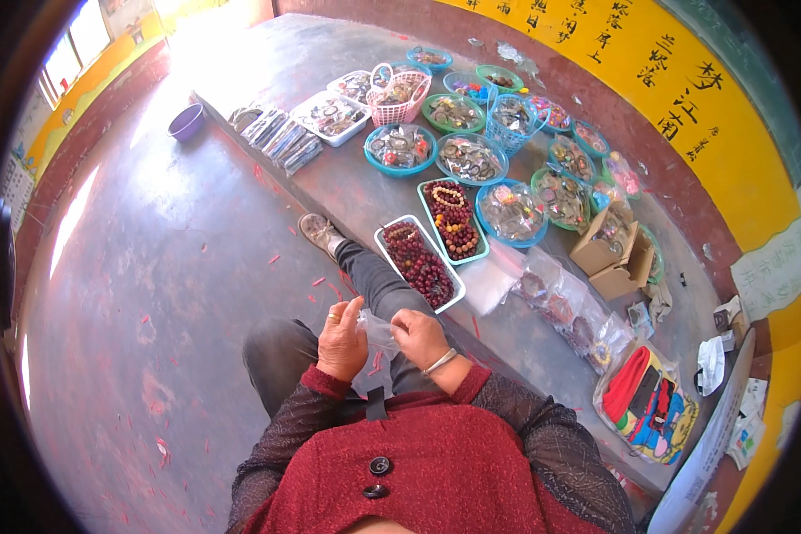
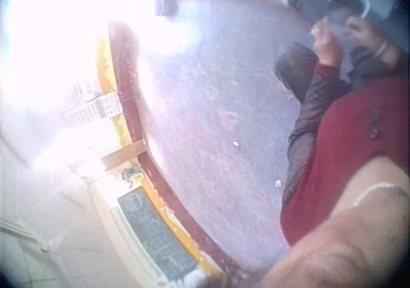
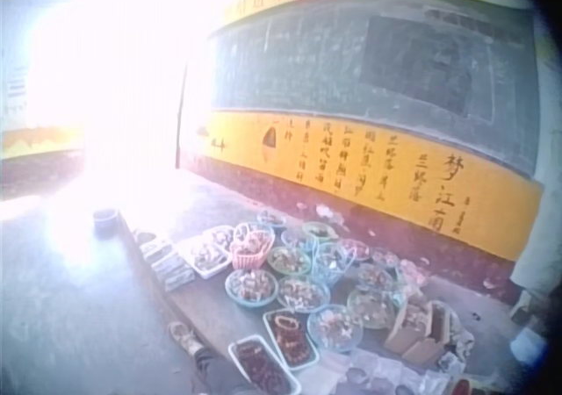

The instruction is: The person sits on the floor and repeatedly picks up small plastic bags and beaded bracelets from trays. They place the bracelets into the bags and set the filled bags down on the floor.

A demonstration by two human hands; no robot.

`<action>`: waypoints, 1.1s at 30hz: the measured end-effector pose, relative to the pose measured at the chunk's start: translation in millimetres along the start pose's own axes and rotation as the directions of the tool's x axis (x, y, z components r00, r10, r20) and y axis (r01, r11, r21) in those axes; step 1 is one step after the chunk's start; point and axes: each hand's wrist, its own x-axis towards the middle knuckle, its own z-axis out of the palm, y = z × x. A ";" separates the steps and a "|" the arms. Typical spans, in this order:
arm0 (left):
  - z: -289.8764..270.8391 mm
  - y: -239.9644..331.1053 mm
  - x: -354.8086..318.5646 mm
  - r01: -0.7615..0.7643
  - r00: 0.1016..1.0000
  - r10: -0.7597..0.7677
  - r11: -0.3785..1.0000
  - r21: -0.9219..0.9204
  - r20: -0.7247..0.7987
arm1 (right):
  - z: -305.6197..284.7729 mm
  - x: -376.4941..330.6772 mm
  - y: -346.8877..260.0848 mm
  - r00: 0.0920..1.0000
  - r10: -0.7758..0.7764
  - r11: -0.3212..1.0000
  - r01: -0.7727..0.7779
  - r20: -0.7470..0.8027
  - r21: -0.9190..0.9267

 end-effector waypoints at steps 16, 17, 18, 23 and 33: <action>0.1 -14.3 -0.9 0.055 0.999 -0.054 0.995 -0.080 0.005 | 3.4 -5.1 -45.7 0.882 -0.464 0.870 0.472 0.089 -0.142; -1.7 -14.7 -1.1 0.066 0.998 -0.065 0.994 -0.082 0.016 | 6.4 -4.6 -44.0 0.902 -0.411 0.896 0.426 0.129 -0.122; -3.6 -14.9 -2.6 0.078 0.997 -0.076 0.993 -0.085 0.027 | 7.8 -3.7 -43.6 0.918 -0.358 0.920 0.378 0.169 -0.105; -20.6 -10.6 -5.5 0.156 0.983 -0.150 0.986 -0.058 0.103 | 10.5 2.8 -37.9 0.851 -0.382 0.878 0.456 0.361 -0.146; -11.7 -7.2 -16.5 -0.015 0.986 0.025 0.998 -0.061 0.164 | 35.7 -6.5 -6.0 0.822 -0.426 0.831 0.521 0.379 -0.195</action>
